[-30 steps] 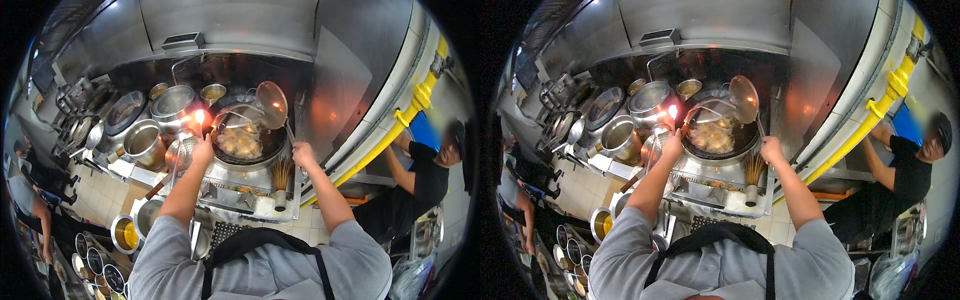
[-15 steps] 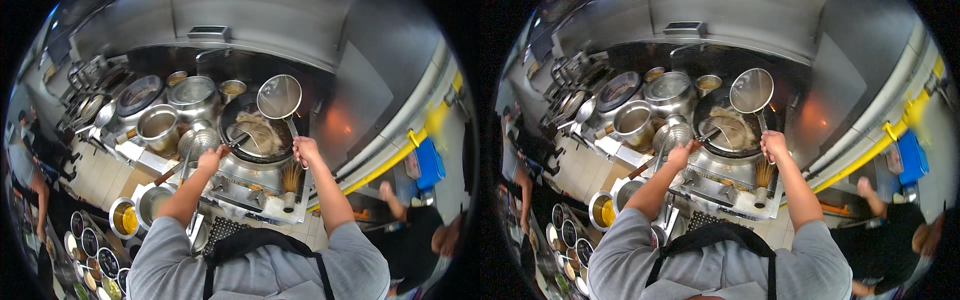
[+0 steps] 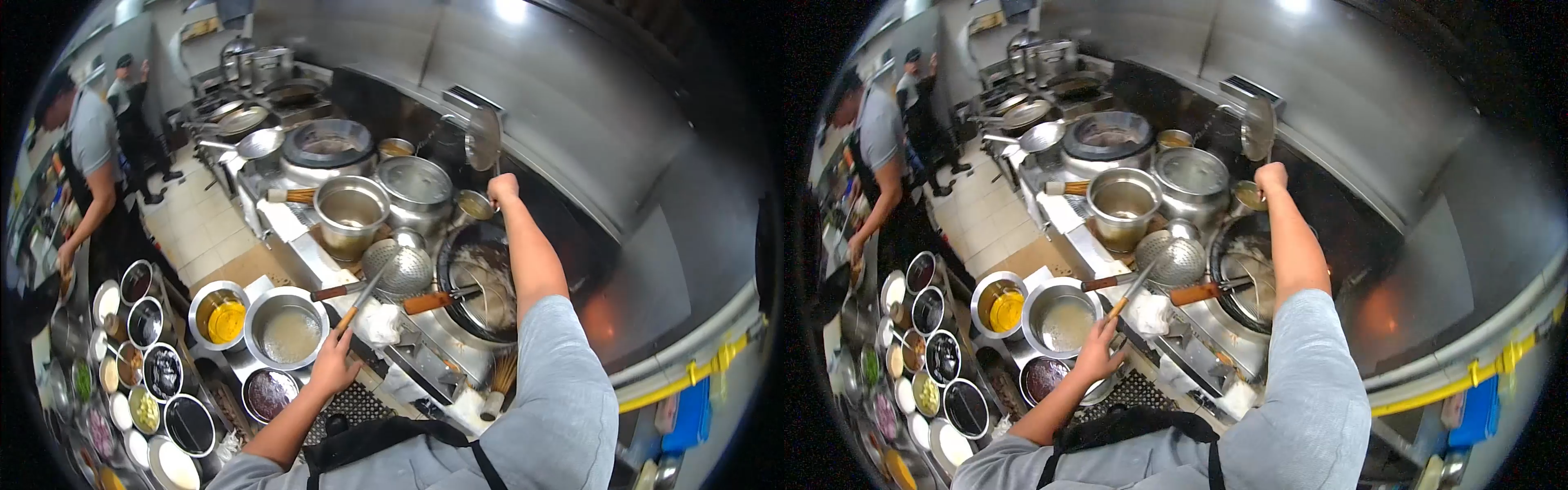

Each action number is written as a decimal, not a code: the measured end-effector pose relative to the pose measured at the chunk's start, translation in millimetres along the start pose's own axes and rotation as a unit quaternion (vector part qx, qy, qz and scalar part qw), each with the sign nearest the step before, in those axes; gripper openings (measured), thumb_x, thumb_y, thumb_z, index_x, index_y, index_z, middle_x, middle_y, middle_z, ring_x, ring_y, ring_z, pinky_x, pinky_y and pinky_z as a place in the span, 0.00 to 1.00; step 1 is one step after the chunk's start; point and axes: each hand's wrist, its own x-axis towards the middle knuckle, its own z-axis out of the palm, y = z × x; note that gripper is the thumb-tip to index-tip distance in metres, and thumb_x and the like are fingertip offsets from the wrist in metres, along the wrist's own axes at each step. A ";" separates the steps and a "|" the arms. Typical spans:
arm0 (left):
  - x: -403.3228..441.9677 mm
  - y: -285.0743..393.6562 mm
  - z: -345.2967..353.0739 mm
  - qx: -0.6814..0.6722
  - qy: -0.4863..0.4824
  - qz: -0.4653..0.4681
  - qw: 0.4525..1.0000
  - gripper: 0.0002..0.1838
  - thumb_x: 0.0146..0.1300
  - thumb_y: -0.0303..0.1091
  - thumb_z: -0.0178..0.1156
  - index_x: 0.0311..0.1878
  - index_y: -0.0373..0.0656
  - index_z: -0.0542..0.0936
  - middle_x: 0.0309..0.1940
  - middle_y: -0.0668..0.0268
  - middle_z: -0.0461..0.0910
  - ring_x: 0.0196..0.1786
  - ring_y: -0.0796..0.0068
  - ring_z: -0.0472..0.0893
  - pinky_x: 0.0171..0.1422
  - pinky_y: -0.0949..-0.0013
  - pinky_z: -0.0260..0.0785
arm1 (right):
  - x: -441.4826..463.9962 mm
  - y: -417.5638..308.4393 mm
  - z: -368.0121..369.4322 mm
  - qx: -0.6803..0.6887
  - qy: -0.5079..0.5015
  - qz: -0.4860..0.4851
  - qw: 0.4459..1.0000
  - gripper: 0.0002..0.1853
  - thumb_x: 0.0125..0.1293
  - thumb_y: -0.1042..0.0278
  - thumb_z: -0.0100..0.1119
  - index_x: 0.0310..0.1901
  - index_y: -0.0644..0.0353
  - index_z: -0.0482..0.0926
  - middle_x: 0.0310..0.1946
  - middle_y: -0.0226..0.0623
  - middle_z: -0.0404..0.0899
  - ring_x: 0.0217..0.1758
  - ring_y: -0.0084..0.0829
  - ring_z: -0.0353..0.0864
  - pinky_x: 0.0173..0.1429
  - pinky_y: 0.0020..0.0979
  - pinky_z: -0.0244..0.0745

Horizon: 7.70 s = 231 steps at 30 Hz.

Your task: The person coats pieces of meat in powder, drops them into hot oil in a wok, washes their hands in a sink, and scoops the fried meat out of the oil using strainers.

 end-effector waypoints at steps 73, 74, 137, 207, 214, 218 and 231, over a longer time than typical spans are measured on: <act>-515.5 48.2 -34.4 -0.446 0.602 -0.282 0.600 0.09 0.62 0.27 0.54 0.43 0.35 0.79 0.32 0.67 0.81 0.31 0.80 0.77 0.32 0.72 0.70 | -779.8 -291.1 100.4 0.221 -0.272 -0.727 0.591 0.17 0.46 0.68 0.71 0.40 0.63 0.83 0.30 0.43 0.83 0.32 0.32 0.81 0.40 0.31 0.75; -508.1 46.6 -34.8 -0.429 0.575 -0.284 0.637 0.10 0.64 0.27 0.54 0.45 0.35 0.78 0.35 0.64 0.81 0.36 0.76 0.80 0.37 0.69 0.76 | -774.7 -281.8 93.7 0.165 -0.241 -0.731 0.617 0.16 0.48 0.69 0.69 0.41 0.63 0.82 0.32 0.43 0.83 0.32 0.30 0.82 0.40 0.30 0.75; -331.6 60.8 -13.6 -0.524 0.367 -0.275 0.717 0.11 0.64 0.28 0.53 0.47 0.34 0.75 0.41 0.61 0.80 0.40 0.72 0.82 0.44 0.67 0.81 | -599.6 -188.5 91.9 0.311 -0.220 -0.578 0.722 0.12 0.51 0.74 0.71 0.36 0.64 0.79 0.29 0.35 0.80 0.28 0.19 0.79 0.32 0.22 0.76; -271.0 87.7 15.5 -0.524 0.299 -0.265 0.752 0.08 0.62 0.27 0.53 0.42 0.37 0.78 0.34 0.65 0.81 0.32 0.78 0.80 0.34 0.73 0.76 | -548.1 -102.6 128.5 0.374 -0.158 -0.477 0.780 0.15 0.49 0.63 0.69 0.35 0.64 0.83 0.26 0.40 0.83 0.30 0.28 0.81 0.38 0.30 0.77; -111.3 136.7 64.4 -0.532 0.187 -0.245 0.788 0.11 0.62 0.26 0.52 0.46 0.35 0.76 0.37 0.62 0.82 0.35 0.77 0.82 0.35 0.74 0.77 | -388.1 13.9 82.2 0.544 -0.052 -0.305 0.780 0.08 0.49 0.70 0.66 0.27 0.65 0.79 0.27 0.43 0.83 0.31 0.31 0.84 0.39 0.31 0.78; -63.0 139.5 103.3 -0.516 0.097 -0.267 0.808 0.10 0.62 0.28 0.53 0.45 0.36 0.77 0.36 0.63 0.82 0.34 0.77 0.81 0.35 0.74 0.77 | -254.6 112.5 71.1 0.454 0.085 -0.189 0.867 0.09 0.49 0.68 0.68 0.30 0.64 0.83 0.26 0.41 0.84 0.30 0.27 0.84 0.38 0.28 0.77; -40.4 153.8 115.9 -0.534 0.086 -0.357 0.762 0.09 0.62 0.25 0.51 0.44 0.37 0.76 0.33 0.65 0.81 0.30 0.78 0.80 0.35 0.72 0.76 | 3.7 279.3 259.7 0.028 0.091 -0.130 0.987 0.14 0.60 0.61 0.57 0.27 0.64 0.84 0.32 0.51 0.82 0.37 0.48 0.83 0.44 0.41 0.77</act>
